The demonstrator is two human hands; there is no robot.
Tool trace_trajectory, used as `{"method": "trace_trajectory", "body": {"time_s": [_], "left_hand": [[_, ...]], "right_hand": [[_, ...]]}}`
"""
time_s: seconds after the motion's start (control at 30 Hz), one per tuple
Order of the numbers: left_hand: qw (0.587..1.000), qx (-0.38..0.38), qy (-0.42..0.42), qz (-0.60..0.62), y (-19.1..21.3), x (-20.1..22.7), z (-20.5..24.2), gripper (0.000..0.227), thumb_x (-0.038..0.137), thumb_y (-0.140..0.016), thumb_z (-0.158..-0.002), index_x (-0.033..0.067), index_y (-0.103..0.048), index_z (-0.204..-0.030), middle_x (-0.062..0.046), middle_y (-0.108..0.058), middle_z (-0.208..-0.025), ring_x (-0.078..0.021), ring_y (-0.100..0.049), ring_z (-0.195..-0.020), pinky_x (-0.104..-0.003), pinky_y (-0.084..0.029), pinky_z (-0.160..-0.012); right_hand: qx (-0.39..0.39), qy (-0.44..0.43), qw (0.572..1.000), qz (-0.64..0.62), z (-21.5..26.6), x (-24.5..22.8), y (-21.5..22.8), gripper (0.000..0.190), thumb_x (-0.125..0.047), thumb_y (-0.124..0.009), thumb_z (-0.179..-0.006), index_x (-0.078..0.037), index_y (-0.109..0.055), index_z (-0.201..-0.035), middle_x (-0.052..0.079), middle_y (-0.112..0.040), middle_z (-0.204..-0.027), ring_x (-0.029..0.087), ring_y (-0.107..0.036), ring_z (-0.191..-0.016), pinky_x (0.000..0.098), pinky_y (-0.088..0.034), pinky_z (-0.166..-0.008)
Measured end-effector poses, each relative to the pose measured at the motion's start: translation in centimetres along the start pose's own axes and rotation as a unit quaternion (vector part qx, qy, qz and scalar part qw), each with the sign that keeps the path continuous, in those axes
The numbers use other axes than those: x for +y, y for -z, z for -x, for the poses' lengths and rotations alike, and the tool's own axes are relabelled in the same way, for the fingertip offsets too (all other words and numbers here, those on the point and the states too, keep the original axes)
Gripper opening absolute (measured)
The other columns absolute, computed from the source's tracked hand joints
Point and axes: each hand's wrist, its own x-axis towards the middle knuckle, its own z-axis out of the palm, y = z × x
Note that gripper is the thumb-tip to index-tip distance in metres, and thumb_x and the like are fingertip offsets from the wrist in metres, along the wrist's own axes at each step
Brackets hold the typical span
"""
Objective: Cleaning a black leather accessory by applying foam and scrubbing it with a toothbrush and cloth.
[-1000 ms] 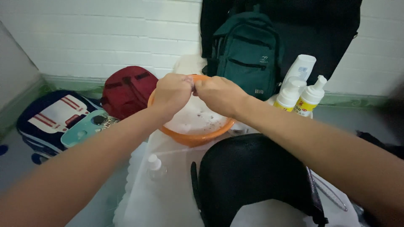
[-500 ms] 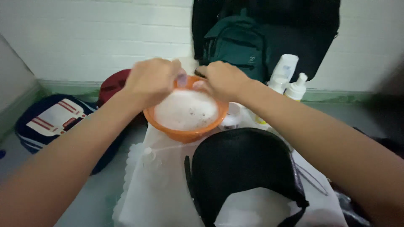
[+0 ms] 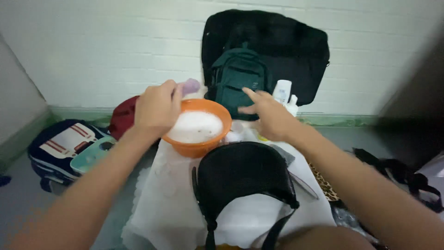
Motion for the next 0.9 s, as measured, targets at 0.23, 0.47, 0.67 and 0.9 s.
{"method": "trace_trajectory", "body": {"time_s": [0.23, 0.47, 0.67, 0.9], "left_hand": [[0.767, -0.169, 0.255, 0.564, 3.3, 9.7, 9.0, 0.037, 0.03, -0.049, -0.106, 0.0045, -0.071, -0.09, -0.006, -0.06, -0.06, -0.0124, -0.048, -0.051, -0.024, -0.034, -0.048], [0.561, -0.25, 0.322, 0.72, 0.5, 15.5, 17.3, 0.047, 0.031, -0.05, -0.107, -0.008, -0.071, -0.09, -0.019, -0.065, -0.071, -0.0228, -0.058, -0.061, -0.03, -0.039, -0.049], [0.609, -0.322, 0.279, 0.669, 0.2, 17.5, 19.5, 0.039, 0.021, -0.05, -0.106, -0.0052, -0.075, -0.092, -0.014, -0.071, -0.073, -0.0172, -0.057, -0.056, -0.026, -0.039, -0.048], [0.782, -0.195, 0.09, 0.585, 4.8, 18.8, 19.6, 0.034, 0.019, -0.067, -0.09, 0.0076, -0.069, -0.122, -0.005, -0.08, -0.11, -0.0135, -0.072, -0.095, -0.027, -0.053, -0.088]], "right_hand": [[0.137, -0.134, 0.914, -0.358, 11.3, -7.3, 1.9, 0.047, -0.015, -0.07, -0.088, -0.002, -0.068, -0.133, 0.008, -0.081, -0.098, 0.013, -0.068, -0.073, 0.0255, -0.059, -0.067], [0.227, -0.214, 0.742, -0.594, 19.0, -10.0, -3.2, 0.012, -0.001, -0.071, -0.089, 0.007, -0.077, -0.095, 0.011, -0.074, -0.08, 0.015, -0.062, -0.068, 0.0274, -0.054, -0.063], [0.277, -0.221, 0.673, -0.649, 22.7, -10.5, -5.5, 0.006, 0.003, -0.07, -0.09, 0.006, -0.074, -0.092, 0.008, -0.068, -0.076, 0.013, -0.056, -0.068, 0.0244, -0.045, -0.064], [0.309, -0.295, 0.743, -0.516, 23.4, -13.4, -2.9, 0.006, 0.001, -0.079, -0.084, 0.006, -0.081, -0.082, 0.008, -0.075, -0.071, 0.01, -0.059, -0.063, 0.0215, -0.048, -0.061]]}}
